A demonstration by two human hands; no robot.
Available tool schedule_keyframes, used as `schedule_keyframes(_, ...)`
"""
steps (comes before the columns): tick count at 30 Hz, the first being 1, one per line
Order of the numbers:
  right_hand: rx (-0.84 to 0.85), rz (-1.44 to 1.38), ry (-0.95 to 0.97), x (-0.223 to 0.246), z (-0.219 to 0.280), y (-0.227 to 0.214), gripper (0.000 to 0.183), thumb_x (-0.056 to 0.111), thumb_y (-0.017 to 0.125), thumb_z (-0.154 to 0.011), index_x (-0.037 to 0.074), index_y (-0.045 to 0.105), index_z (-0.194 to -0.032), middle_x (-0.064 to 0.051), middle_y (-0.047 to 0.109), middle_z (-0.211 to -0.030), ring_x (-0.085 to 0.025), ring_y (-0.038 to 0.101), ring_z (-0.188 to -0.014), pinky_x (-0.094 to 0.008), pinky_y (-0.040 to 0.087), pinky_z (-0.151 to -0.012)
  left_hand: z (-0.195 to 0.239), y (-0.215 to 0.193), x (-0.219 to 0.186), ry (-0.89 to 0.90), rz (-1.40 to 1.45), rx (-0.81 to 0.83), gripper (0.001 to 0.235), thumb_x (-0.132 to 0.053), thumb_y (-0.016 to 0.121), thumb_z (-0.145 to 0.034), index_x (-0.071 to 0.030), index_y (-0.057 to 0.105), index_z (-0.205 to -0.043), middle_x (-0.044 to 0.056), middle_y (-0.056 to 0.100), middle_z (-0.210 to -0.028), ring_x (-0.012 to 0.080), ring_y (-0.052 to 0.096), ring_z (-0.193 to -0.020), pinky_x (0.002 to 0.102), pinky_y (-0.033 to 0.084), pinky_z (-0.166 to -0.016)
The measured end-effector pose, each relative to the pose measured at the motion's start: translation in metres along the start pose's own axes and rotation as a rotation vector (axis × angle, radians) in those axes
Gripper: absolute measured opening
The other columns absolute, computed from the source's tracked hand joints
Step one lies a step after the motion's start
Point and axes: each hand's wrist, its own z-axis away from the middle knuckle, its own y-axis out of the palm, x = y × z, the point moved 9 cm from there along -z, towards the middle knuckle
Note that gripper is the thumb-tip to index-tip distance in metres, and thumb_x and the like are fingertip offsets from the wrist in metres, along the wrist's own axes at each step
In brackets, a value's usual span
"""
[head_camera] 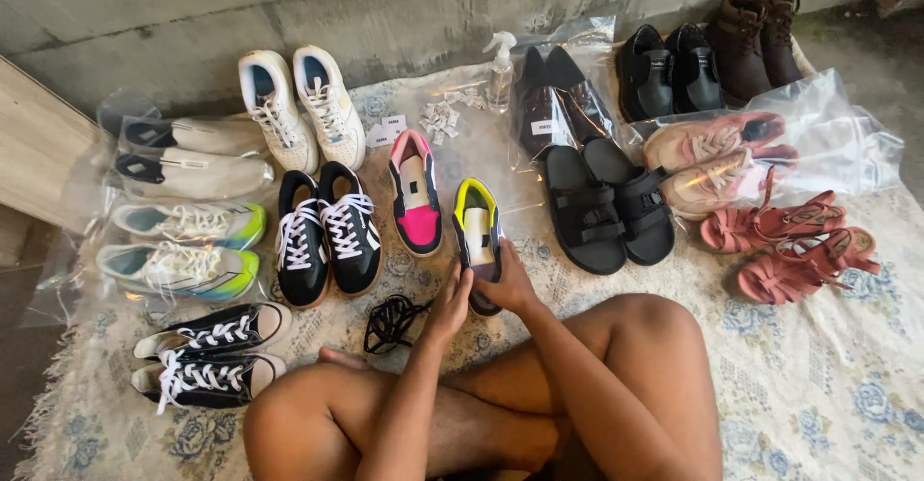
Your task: The person sits on a rug and organizes a collection of shoes laid out on the floor. They pick up a pair of black sneakers, tie the laces, and place them down. They then pick up a pair of colorful sneakers, remove the laces from one shoe, and place the laces on the floor.
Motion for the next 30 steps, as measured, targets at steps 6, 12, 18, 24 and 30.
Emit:
schedule_keyframes(6, -0.1, -0.075, 0.133, -0.001, 0.006, -0.012, 0.1, 0.064, 0.075, -0.077, 0.023, 0.038, -0.161, -0.018, 0.059, -0.145, -0.036, 0.055, -0.136, -0.047, 0.046, -0.115, -0.009, 0.003, 0.028, -0.086, -0.04, 0.024, 0.079, -0.049, 0.047, -0.105, -0.013, 0.014, -0.167, 0.027, 0.028, -0.165, 0.0456, 0.035, -0.148, 0.06, 0.036, -0.116)
schedule_keyframes(12, -0.097, -0.617, 0.201, 0.001, 0.011, -0.021, 0.106, 0.045, 0.087, -0.079, 0.008, 0.033, -0.162, -0.026, 0.051, -0.149, -0.04, 0.046, -0.143, -0.054, 0.039, -0.118, 0.008, 0.003, -0.007, 0.09, -0.195, -0.047, 0.128, -0.035, 0.092, -0.068, -0.008, 0.012, -0.163, 0.032, 0.031, -0.161, 0.0538, 0.04, -0.142, 0.066, 0.039, -0.113)
schedule_keyframes(18, -0.084, -0.778, 0.139, 0.036, 0.041, -0.023, 0.105, 0.026, 0.088, -0.077, -0.006, 0.031, -0.159, -0.031, 0.041, -0.152, -0.047, 0.036, -0.147, -0.056, 0.031, -0.123, -0.023, -0.003, 0.037, 0.154, -0.209, -0.232, 0.136, -0.027, 0.098, -0.06, -0.004, 0.009, -0.16, 0.028, 0.015, -0.163, 0.0555, 0.034, -0.144, 0.072, 0.043, -0.105)
schedule_keyframes(24, -0.085, -0.782, 0.09, 0.048, 0.048, -0.03, 0.104, 0.024, 0.088, -0.076, -0.005, 0.033, -0.159, -0.031, 0.037, -0.153, -0.05, 0.036, -0.145, -0.055, 0.033, -0.122, -0.007, -0.004, 0.015, 0.232, -0.262, -0.28, 0.121, -0.017, 0.087, -0.066, -0.003, 0.011, -0.159, 0.027, 0.018, -0.159, 0.0559, 0.037, -0.14, 0.071, 0.049, -0.1)
schedule_keyframes(30, -0.067, -0.645, 0.152, 0.025, 0.038, -0.022, 0.104, 0.028, 0.092, -0.072, 0.001, 0.04, -0.158, -0.025, 0.041, -0.153, -0.045, 0.043, -0.142, -0.053, 0.038, -0.119, 0.007, 0.019, 0.022, 0.151, -0.283, -0.167, 0.123, -0.021, 0.084, -0.075, 0.003, -0.002, -0.16, 0.035, 0.002, -0.162, 0.0605, 0.021, -0.146, 0.072, 0.045, -0.106)
